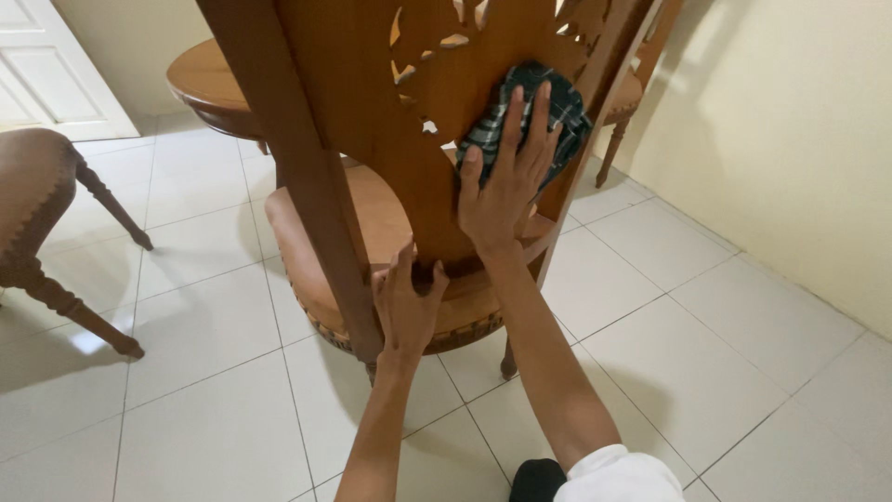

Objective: The person sprays a cloth using a spray bottle and wipes down a wooden chair with the cloth.

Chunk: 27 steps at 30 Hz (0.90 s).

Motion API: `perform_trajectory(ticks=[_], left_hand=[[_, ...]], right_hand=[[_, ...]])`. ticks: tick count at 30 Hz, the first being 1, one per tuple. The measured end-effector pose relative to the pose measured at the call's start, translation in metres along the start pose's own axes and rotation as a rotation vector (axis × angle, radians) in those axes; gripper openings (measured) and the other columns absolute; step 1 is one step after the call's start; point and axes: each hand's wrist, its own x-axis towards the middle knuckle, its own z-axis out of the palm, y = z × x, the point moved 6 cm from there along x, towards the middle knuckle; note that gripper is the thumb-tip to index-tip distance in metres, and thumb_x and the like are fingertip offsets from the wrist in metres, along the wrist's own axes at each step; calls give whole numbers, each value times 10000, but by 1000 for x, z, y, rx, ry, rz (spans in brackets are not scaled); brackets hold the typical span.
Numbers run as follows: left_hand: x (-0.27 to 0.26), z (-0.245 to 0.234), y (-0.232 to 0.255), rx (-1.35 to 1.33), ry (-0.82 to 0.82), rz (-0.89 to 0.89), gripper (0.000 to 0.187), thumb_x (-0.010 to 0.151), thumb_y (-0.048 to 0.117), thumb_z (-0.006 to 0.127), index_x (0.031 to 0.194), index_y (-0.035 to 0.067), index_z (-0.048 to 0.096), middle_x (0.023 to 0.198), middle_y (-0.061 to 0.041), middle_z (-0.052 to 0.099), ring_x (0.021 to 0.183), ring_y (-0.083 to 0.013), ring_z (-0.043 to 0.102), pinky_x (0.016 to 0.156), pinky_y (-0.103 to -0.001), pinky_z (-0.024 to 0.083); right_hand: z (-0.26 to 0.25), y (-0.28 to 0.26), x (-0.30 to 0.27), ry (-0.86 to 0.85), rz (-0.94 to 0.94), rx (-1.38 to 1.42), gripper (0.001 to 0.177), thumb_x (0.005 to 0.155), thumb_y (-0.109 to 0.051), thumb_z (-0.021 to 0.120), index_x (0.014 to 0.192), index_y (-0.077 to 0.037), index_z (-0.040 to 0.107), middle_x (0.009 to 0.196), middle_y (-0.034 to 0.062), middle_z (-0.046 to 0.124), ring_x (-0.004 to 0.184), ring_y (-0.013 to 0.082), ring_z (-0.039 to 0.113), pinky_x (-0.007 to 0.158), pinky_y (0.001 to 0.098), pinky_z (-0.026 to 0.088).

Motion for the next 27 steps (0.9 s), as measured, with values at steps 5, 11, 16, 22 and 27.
perform_trajectory(ticks=[5,11,16,22,27], left_hand=[[1,4,-3,79,26,37,538,916,247,734,1388,62,554,1128,-147,701,990,-248,649,978,-411,397],[-2,-1,8,68,47,85,521,949,244,691,1409,51,542,1098,-150,692,1005,-270,658,959,-410,392],[7,-1,18,110,-32,-14,604,959,288,678,1461,63,427,1165,-151,665,1024,-262,639,957,-436,389],[15,-2,61,-148,76,103,967,998,270,726,1635,28,40,1539,-311,277,1415,-458,354,1151,-555,330],[30,15,61,-290,79,-9,1107,936,231,800,1648,79,-33,1511,-286,185,1349,-418,390,1147,-503,424]], right_hand=[[1,39,7,64,145,156,553,1227,-437,239,1716,-180,214,1737,65,145,1624,270,231,1302,486,262],[0,82,27,-33,356,75,601,1196,-463,114,1717,-164,136,1755,57,126,1647,271,135,1403,554,46],[-12,82,24,-189,451,-61,648,1153,-502,109,1699,-154,121,1787,43,135,1660,343,-16,1339,553,-81],[-13,78,20,-151,451,-123,676,1132,-519,111,1690,-139,131,1773,70,156,1645,366,-40,1322,550,-91],[-7,87,27,-33,345,129,637,1191,-464,136,1685,-61,123,1777,131,171,1679,326,106,1403,476,31]])
